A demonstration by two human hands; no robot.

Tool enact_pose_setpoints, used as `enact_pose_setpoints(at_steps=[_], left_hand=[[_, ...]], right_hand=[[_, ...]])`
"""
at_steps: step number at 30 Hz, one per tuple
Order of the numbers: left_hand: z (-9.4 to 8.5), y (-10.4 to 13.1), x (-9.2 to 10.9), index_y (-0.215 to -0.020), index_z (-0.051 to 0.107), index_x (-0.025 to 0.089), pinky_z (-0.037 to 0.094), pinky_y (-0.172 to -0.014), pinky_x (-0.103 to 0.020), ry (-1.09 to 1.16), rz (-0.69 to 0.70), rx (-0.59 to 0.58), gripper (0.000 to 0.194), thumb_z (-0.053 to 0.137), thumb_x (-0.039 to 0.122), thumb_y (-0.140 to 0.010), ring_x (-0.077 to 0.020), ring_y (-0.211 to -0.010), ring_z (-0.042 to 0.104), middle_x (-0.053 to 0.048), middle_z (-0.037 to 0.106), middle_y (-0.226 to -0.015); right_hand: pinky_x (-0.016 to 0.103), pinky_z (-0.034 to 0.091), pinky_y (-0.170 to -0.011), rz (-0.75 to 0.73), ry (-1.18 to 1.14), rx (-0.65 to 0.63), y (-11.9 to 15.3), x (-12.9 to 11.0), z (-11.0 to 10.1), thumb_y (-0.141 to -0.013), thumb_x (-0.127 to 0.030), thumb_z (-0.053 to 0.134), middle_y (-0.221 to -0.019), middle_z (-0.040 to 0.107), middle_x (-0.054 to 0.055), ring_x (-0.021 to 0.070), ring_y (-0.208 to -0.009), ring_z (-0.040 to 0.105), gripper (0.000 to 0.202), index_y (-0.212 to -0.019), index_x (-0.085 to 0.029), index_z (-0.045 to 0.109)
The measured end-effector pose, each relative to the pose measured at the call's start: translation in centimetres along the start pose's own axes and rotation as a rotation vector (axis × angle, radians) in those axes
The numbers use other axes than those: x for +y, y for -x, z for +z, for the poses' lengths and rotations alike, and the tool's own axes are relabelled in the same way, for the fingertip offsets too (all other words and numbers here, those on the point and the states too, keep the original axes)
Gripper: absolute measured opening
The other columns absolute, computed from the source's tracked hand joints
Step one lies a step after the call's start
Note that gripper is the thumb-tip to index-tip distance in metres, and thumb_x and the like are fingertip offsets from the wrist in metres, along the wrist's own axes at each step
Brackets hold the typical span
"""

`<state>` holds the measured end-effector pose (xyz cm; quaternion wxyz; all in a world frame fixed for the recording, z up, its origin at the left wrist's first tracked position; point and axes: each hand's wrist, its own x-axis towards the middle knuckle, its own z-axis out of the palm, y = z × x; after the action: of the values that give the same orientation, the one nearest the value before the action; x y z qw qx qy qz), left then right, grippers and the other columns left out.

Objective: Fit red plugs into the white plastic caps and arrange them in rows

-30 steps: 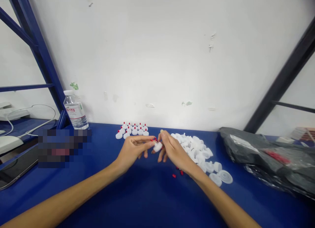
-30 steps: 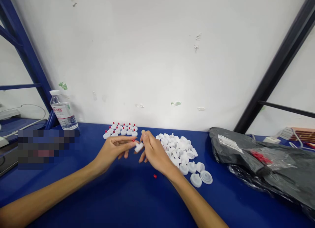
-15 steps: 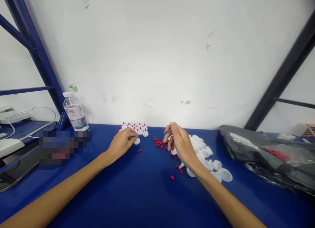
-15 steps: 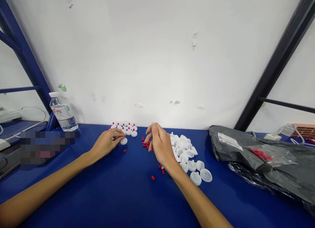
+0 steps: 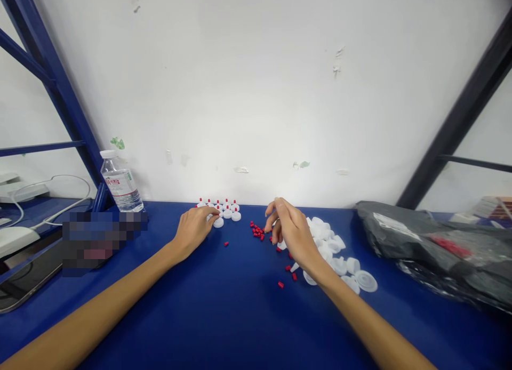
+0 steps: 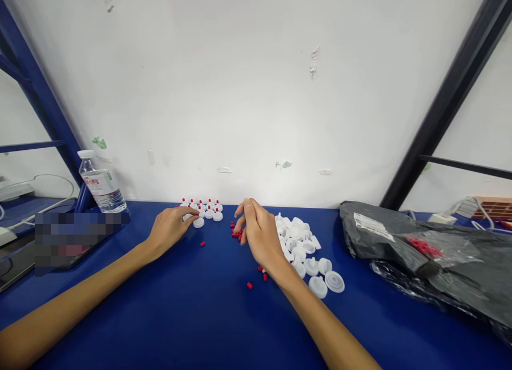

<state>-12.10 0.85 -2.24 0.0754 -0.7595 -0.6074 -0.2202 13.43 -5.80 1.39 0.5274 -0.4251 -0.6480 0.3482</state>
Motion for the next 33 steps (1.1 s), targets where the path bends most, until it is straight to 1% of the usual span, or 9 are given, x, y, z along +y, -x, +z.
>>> enact_pose_setpoints(at_steps=[4, 8, 12, 15, 17, 20, 24, 27, 33], left_hand=[[-0.1, -0.1, 0.1, -0.108, 0.075, 0.025, 0.047, -0.073, -0.032, -0.014, -0.012, -0.002, 0.032, 0.048, 0.035, -0.094, -0.0286, -0.093, 0.07, -0.007, 0.077, -0.102], [-0.3, 0.0, 0.2, -0.113, 0.073, 0.024, 0.045, -0.071, -0.031, -0.023, -0.038, -0.028, 0.035, 0.047, 0.04, -0.095, -0.0277, -0.089, 0.071, -0.007, 0.078, -0.089], [-0.8, 0.2, 0.6, -0.116, 0.071, 0.022, 0.045, -0.07, -0.031, -0.026, -0.023, 0.019, 0.037, 0.047, 0.04, -0.095, -0.0276, -0.09, 0.07, -0.008, 0.077, -0.101], [-1.5, 0.6, 1.5, -0.106, 0.073, 0.024, 0.043, -0.068, -0.029, 0.048, 0.032, 0.046, 0.033, 0.046, 0.037, -0.094, -0.0233, -0.083, 0.069, -0.005, 0.076, -0.102], [-1.9, 1.1, 2.4, -0.096, 0.073, 0.024, 0.042, -0.066, -0.028, 0.109, 0.11, -0.007, 0.03, 0.047, 0.038, -0.093, -0.0211, -0.079, 0.068, -0.004, 0.076, -0.093], [-2.2, 2.1, 3.7, -0.086, 0.068, 0.022, 0.039, -0.063, -0.029, 0.082, 0.162, -0.111, 0.031, 0.046, 0.044, -0.093, -0.0213, -0.073, 0.066, -0.004, 0.073, -0.08], [-1.5, 3.4, 4.4, -0.091, 0.062, 0.019, 0.039, -0.061, -0.032, -0.089, 0.138, -0.186, 0.041, 0.04, 0.053, -0.095, -0.0254, -0.069, 0.065, -0.01, 0.07, -0.077], [-0.7, 3.8, 4.3, -0.093, 0.062, 0.018, 0.041, -0.061, -0.033, -0.174, 0.206, -0.254, 0.043, 0.034, 0.05, -0.098, -0.0284, -0.071, 0.067, -0.014, 0.071, -0.081], [-0.2, 3.8, 4.1, -0.092, 0.066, 0.018, 0.042, -0.061, -0.032, -0.188, 0.343, -0.294, 0.037, 0.034, 0.035, -0.098, -0.0265, -0.07, 0.067, -0.013, 0.071, -0.082]], right_hand=[[0.025, 0.042, -0.051, -0.001, 0.183, -0.011, -0.1, -0.1, -0.4, -0.102, -0.052, 0.029, -0.058, 0.063, -0.003, 0.0123, -0.042, 0.055, 0.046, -0.081, -0.022, 0.057], [0.029, 0.038, -0.057, -0.023, 0.657, 0.036, -0.5, -0.2, -1.4, -0.101, -0.045, 0.034, -0.062, 0.067, 0.001, 0.0168, -0.052, 0.059, 0.045, -0.074, -0.023, 0.063], [0.031, 0.034, -0.057, 0.048, 0.949, 0.02, -0.9, -0.1, -3.0, -0.096, -0.046, 0.046, -0.075, 0.073, 0.007, 0.0241, -0.067, 0.065, 0.036, -0.078, -0.024, 0.069], [0.032, 0.037, -0.059, 0.159, 0.982, -0.135, -1.0, 0.3, -4.2, -0.085, -0.052, 0.062, -0.08, 0.075, 0.009, 0.0272, -0.072, 0.067, 0.029, -0.086, -0.025, 0.074], [0.033, 0.038, -0.06, 0.191, 1.009, -0.219, -1.0, 0.7, -4.7, -0.075, -0.052, 0.074, -0.081, 0.075, 0.009, 0.0283, -0.076, 0.068, 0.03, -0.087, -0.025, 0.075], [0.032, 0.038, -0.06, 0.209, 1.051, -0.261, -1.0, 1.5, -4.8, -0.065, -0.049, 0.082, -0.08, 0.075, 0.007, 0.0292, -0.081, 0.069, 0.032, -0.088, -0.027, 0.076], [0.032, 0.037, -0.061, 0.236, 1.064, -0.3, -1.1, 1.9, -4.5, -0.066, -0.042, 0.082, -0.088, 0.075, 0.007, 0.0292, -0.083, 0.068, 0.027, -0.087, -0.027, 0.075], [0.032, 0.038, -0.062, 0.235, 1.027, -0.299, -1.2, 1.5, -4.6, -0.07, -0.042, 0.08, -0.089, 0.075, 0.007, 0.0291, -0.085, 0.067, 0.026, -0.089, -0.025, 0.074], [0.03, 0.045, -0.065, 0.168, 0.637, -0.218, -1.4, 0.3, -4.7, -0.078, -0.051, 0.068, -0.096, 0.074, 0.006, 0.0221, -0.081, 0.067, 0.031, -0.087, -0.022, 0.066]])
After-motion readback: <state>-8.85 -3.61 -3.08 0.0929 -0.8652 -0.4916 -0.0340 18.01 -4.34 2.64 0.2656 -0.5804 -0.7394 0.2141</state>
